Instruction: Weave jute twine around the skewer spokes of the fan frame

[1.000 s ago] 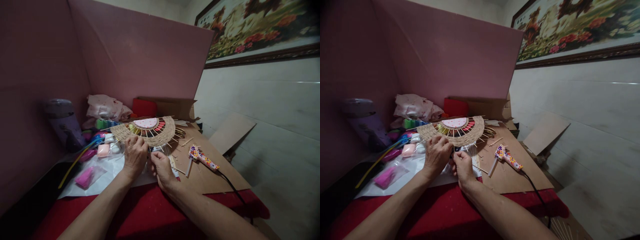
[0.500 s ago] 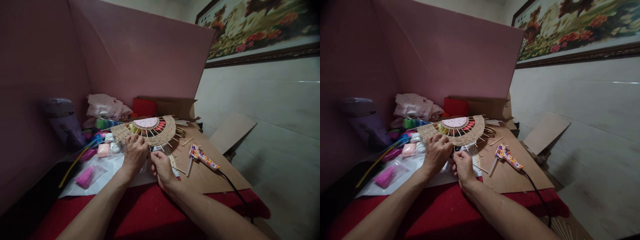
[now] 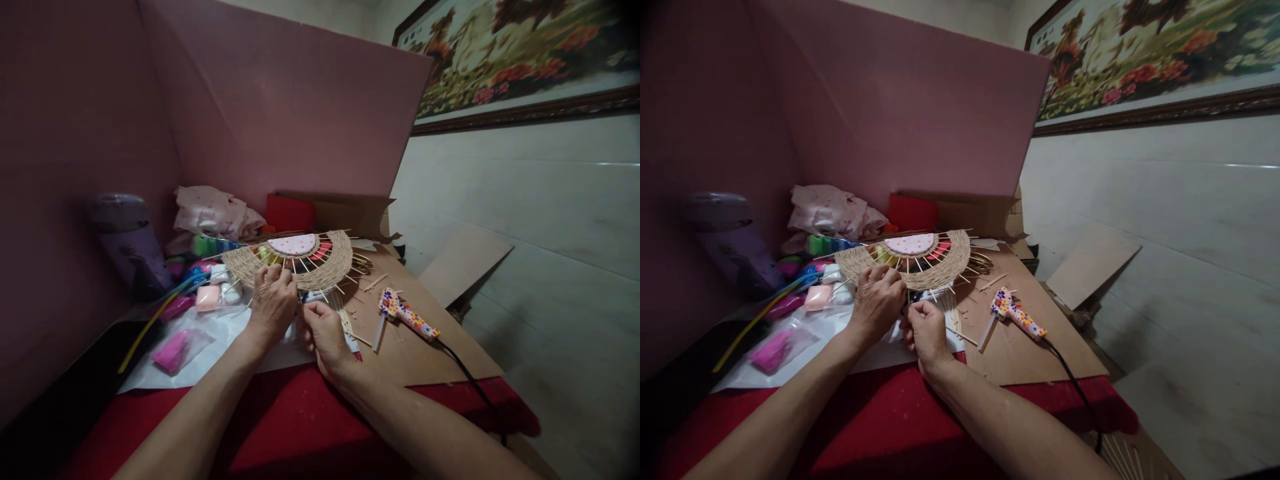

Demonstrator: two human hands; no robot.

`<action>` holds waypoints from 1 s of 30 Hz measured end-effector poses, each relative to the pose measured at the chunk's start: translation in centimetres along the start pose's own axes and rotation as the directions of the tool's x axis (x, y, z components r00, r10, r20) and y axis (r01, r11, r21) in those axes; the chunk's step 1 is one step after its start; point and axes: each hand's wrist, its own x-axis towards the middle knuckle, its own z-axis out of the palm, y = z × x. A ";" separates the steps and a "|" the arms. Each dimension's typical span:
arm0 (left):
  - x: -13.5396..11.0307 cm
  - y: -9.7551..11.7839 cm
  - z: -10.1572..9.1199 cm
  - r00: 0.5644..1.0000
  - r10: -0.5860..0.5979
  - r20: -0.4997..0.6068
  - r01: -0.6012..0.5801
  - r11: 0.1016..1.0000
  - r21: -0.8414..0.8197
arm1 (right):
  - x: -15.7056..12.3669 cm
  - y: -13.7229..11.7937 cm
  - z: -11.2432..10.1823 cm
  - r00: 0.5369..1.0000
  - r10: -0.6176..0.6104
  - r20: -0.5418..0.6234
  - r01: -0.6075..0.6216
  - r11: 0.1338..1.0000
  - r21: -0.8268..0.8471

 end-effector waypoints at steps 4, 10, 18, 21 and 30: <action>-0.1 -0.2 0.5 0.996 -0.078 -0.037 0.076 0.996 -0.055 | 0.0 0.0 0.0 1.000 -0.023 0.016 0.022 1.000 0.007; -0.2 -0.1 0.9 0.986 -0.164 0.000 0.164 0.981 -0.108 | -0.8 -0.5 -0.3 0.999 0.031 0.030 -0.033 0.999 0.037; -0.4 -0.1 1.0 0.982 -0.185 0.032 0.187 0.978 -0.096 | -2.3 -7.1 -5.7 0.990 -0.143 0.003 0.129 0.883 -0.450; -0.4 0.0 0.9 0.980 -0.195 0.035 0.197 0.977 -0.082 | -1.8 -10.1 -9.5 0.917 -0.370 0.151 0.238 0.202 -0.950; -0.4 0.1 0.7 0.977 -0.211 0.028 0.213 0.973 -0.092 | 0.4 -9.6 -16.8 0.994 -0.057 0.091 0.053 -0.475 -0.878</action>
